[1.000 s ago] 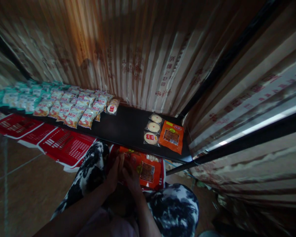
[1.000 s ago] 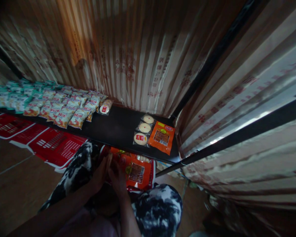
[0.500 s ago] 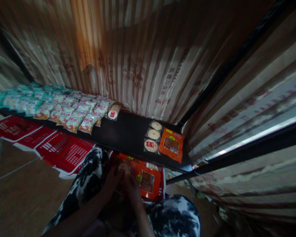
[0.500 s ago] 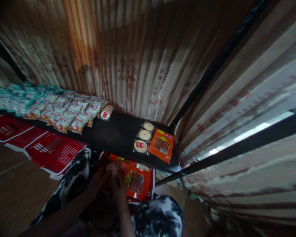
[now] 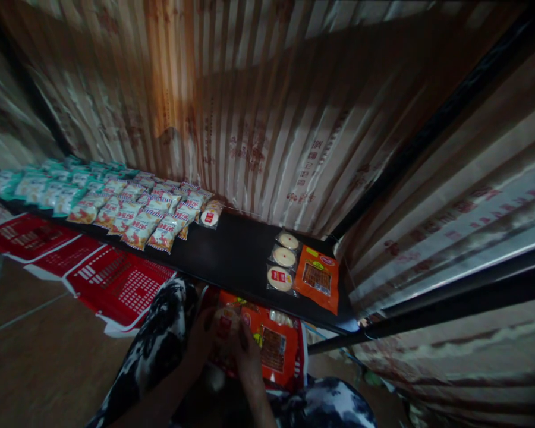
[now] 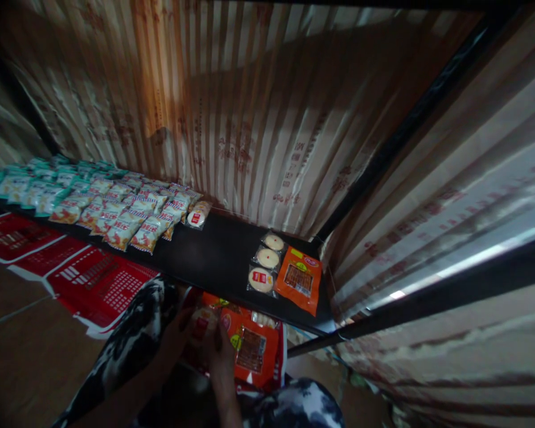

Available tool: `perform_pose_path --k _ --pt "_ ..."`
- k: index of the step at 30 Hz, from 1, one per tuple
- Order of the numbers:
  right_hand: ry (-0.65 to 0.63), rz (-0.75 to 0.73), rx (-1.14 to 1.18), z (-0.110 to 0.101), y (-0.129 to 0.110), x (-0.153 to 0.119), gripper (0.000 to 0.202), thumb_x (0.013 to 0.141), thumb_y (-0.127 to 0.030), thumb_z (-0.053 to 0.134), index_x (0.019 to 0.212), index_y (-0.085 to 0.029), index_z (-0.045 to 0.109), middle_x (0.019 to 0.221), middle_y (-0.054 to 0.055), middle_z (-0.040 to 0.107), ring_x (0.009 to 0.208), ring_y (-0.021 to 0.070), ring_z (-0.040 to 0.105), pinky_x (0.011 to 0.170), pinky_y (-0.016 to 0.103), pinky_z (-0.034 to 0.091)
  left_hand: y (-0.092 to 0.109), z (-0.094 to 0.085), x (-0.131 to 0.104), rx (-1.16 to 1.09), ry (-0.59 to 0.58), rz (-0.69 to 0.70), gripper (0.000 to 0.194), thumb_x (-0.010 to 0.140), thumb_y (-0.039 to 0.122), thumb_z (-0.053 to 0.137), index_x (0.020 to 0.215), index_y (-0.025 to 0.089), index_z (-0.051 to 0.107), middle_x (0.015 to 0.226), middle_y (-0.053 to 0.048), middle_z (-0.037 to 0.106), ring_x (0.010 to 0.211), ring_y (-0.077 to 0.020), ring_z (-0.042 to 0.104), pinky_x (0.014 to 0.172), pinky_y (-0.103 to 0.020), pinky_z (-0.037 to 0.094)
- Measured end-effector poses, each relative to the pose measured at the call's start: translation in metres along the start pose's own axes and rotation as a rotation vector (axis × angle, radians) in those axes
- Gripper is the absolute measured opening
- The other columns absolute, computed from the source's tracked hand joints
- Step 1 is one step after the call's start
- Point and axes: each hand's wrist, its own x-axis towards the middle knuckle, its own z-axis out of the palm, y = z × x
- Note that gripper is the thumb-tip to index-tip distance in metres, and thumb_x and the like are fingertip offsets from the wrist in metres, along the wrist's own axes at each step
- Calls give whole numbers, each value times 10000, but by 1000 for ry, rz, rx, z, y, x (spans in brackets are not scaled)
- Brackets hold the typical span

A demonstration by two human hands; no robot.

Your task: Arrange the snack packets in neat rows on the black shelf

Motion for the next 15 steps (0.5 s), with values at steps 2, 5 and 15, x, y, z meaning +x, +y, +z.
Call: perform_pose_path --k 2,5,15 --pt "-7 11 -7 2 -7 2 567 669 -576 638 1107 -215 642 1026 86 699 948 281 653 797 399 537 5 -1 3 7 11 15 332 672 338 595 960 175 606 1010 -99 676 1001 -247 607 887 -354 444" --pt "-39 32 -65 4 -21 7 536 690 -573 617 1089 -216 651 1002 77 706 924 268 658 765 369 541 18 -3 9 47 3 53 328 699 322 569 988 170 602 1026 -97 672 969 -235 616 881 -357 447" --pt "8 -113 -172 25 -61 27 452 743 -504 564 1028 -171 676 783 52 713 675 190 631 566 256 490 52 -6 35 84 25 131 227 733 348 559 898 211 632 929 -51 670 886 -211 605 835 -327 445"
